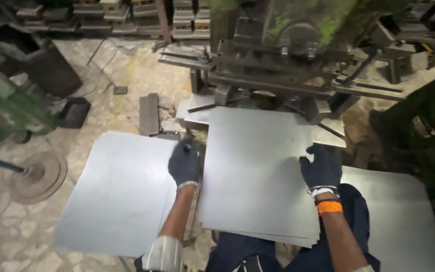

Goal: Placing metal sheets into a stamping machine to punch holes and stacking the finished pieces.

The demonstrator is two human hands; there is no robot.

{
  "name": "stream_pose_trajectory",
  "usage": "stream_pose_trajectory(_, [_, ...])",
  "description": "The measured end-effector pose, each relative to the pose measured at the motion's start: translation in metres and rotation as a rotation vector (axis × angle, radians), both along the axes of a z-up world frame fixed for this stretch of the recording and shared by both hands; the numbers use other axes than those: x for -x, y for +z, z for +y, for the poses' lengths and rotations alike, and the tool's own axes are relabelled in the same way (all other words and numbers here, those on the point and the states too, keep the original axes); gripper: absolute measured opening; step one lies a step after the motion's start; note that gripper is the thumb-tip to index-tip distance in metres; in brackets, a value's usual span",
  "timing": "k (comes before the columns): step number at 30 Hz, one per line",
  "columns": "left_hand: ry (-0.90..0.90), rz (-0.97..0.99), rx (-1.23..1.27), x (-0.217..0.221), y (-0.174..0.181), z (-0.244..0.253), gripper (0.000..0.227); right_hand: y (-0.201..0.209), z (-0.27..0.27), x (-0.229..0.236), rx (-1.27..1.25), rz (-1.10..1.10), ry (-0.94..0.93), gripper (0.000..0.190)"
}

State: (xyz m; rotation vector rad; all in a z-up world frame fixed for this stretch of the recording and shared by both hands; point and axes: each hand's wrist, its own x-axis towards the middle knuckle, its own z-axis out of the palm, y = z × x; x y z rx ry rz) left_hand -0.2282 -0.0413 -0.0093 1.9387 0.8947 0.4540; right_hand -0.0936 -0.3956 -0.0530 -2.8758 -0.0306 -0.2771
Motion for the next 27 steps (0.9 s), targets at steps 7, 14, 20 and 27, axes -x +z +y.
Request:
stream_pose_trajectory(7, [0.102,0.069,-0.255,0.002,-0.054,0.116,0.027,0.034,0.183,0.075,-1.025,0.856,0.516,0.035])
stream_pose_trajectory(14, [0.218,0.137,-0.498,0.046,-0.071,0.268,0.031,-0.033,0.346,0.136,-1.369,1.270,0.304,0.046])
stream_pose_trajectory(20, [0.359,0.065,-0.966,0.067,-0.078,0.345,0.036,-0.179,0.367,0.121,-1.360,1.125,-0.140,0.046])
stream_pose_trajectory(27, [0.056,0.811,-0.900,0.091,-0.104,0.185,0.071,-0.195,0.376,0.131,0.013,0.719,0.297,0.043])
